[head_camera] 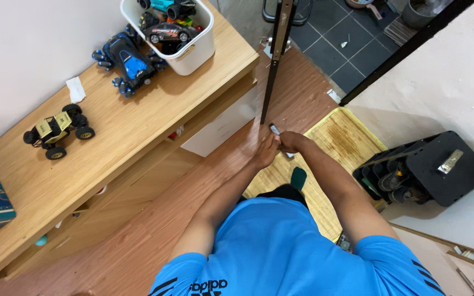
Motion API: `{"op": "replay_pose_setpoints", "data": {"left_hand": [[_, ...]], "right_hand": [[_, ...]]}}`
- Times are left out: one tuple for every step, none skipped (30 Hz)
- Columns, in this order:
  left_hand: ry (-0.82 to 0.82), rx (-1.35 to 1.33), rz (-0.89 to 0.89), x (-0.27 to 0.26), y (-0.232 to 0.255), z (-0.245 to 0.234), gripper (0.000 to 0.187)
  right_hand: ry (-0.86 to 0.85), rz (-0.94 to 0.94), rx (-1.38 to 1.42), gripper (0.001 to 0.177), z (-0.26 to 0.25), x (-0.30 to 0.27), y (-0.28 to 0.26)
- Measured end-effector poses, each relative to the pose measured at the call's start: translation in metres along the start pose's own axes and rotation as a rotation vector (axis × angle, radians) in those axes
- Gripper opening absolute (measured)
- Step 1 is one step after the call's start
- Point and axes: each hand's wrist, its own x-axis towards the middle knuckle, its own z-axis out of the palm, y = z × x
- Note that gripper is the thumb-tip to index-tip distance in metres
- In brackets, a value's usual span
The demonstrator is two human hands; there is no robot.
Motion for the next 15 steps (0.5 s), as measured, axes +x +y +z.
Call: {"op": "replay_pose_setpoints", "data": {"left_hand": [[-0.001,-0.001,0.002,0.006,0.003,0.005,0.045],[0.008,-0.042,0.026,0.012,0.005,0.010,0.044],[0.019,-0.084,0.052,0.020,0.010,0.015,0.043],[0.019,-0.085,0.057,0.024,0.016,0.021,0.043],[0.047,-0.107,0.069,0.027,0.021,0.027,0.042],[0.074,-0.129,0.081,0.031,0.028,0.033,0.040],[0.068,-0.130,0.081,0.033,0.033,0.037,0.040],[0.093,-0.044,0.128,0.035,0.039,0.040,0.041],[0.129,0.045,0.176,0.041,0.047,0.039,0.042],[0.135,0.047,0.178,0.046,0.054,0.038,0.042],[0.108,0.030,0.148,0.050,0.062,0.039,0.041],[0.080,0.013,0.119,0.053,0.069,0.040,0.041],[0.087,0.018,0.120,0.059,0.075,0.040,0.041],[0.083,0.083,0.075,0.065,0.081,0.041,0.040],[0.077,0.146,0.030,0.071,0.086,0.044,0.040]], "right_hand": [[0.001,0.002,-0.001,0.029,-0.005,-0.003,0.005],[0.057,-0.019,0.011,0.031,-0.010,-0.007,0.010],[0.113,-0.041,0.021,0.036,-0.018,-0.011,0.016],[0.116,-0.039,0.017,0.036,-0.025,-0.016,0.021],[0.111,-0.050,0.035,0.037,-0.031,-0.022,0.027],[0.107,-0.060,0.053,0.039,-0.037,-0.029,0.034],[0.108,-0.056,0.057,0.039,-0.039,-0.036,0.040],[0.277,-0.249,0.045,0.042,-0.041,-0.041,0.045],[0.446,-0.453,0.025,0.046,-0.049,-0.042,0.051],[0.448,-0.458,0.022,0.046,-0.057,-0.043,0.055],[0.266,-0.316,0.068,0.041,-0.062,-0.043,0.058],[0.082,-0.175,0.111,0.036,-0.066,-0.043,0.063],[0.084,-0.182,0.107,0.036,-0.069,-0.042,0.067],[0.081,-0.196,0.137,0.034,-0.070,-0.038,0.071],[0.077,-0.207,0.167,0.033,-0.070,-0.038,0.078]]}}
